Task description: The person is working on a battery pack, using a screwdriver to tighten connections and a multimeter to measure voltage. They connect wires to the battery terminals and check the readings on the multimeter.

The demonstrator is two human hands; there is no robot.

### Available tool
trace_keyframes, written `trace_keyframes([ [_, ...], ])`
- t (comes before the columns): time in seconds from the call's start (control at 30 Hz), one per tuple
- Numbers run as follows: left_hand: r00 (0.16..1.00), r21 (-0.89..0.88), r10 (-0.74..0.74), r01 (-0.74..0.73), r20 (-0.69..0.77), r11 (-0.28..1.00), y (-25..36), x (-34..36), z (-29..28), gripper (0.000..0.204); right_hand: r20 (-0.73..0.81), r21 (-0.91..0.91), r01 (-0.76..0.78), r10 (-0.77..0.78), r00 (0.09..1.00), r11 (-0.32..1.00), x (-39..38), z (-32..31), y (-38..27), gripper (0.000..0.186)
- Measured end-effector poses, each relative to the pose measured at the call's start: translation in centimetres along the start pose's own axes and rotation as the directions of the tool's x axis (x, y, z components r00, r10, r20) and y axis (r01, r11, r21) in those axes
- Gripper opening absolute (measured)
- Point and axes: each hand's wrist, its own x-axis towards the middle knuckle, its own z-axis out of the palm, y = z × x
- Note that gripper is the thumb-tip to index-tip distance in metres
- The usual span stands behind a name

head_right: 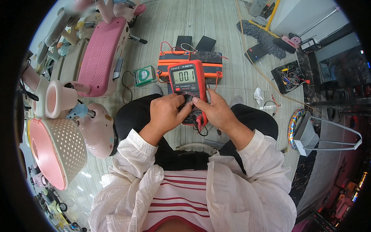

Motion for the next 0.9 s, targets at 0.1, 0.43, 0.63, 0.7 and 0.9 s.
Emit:
trace_keyframes([
  [0.1, 1.000, -0.014, 0.006, -0.006, -0.014, 1.000, 0.1, 0.0, 0.0, 0.023, -0.002, -0.029, 0.010, -0.010, 1.000, 1.000, 0.1, -0.2, 0.4, 0.032],
  [0.43, 1.000, 0.007, 0.005, -0.005, 0.008, 1.000, 0.0, -0.1, 0.1, 0.023, 0.016, -0.043, 0.015, -0.014, 1.000, 0.999, 0.1, -0.2, 0.6, 0.037],
  [0.63, 0.999, -0.030, -0.042, 0.043, 0.008, 0.999, 0.0, 0.1, -0.2, 0.029, -0.028, -0.055, 0.020, -0.021, 0.999, 0.998, 0.2, -0.7, 0.5, 0.039],
  [0.7, 0.988, -0.109, -0.143, 0.137, -0.054, 0.985, -0.4, 0.6, -0.5, 0.035, -0.083, -0.035, 0.049, -0.051, 0.995, 0.998, 0.4, -1.4, -0.1, 0.040],
  [0.9, 0.771, -0.620, -0.628, 0.442, -0.106, 0.648, -6.6, 2.0, -5.4, 0.054, -0.389, -0.191, 0.335, -0.384, 0.837, 0.923, 0.0, -6.6, -6.0, 0.041],
])
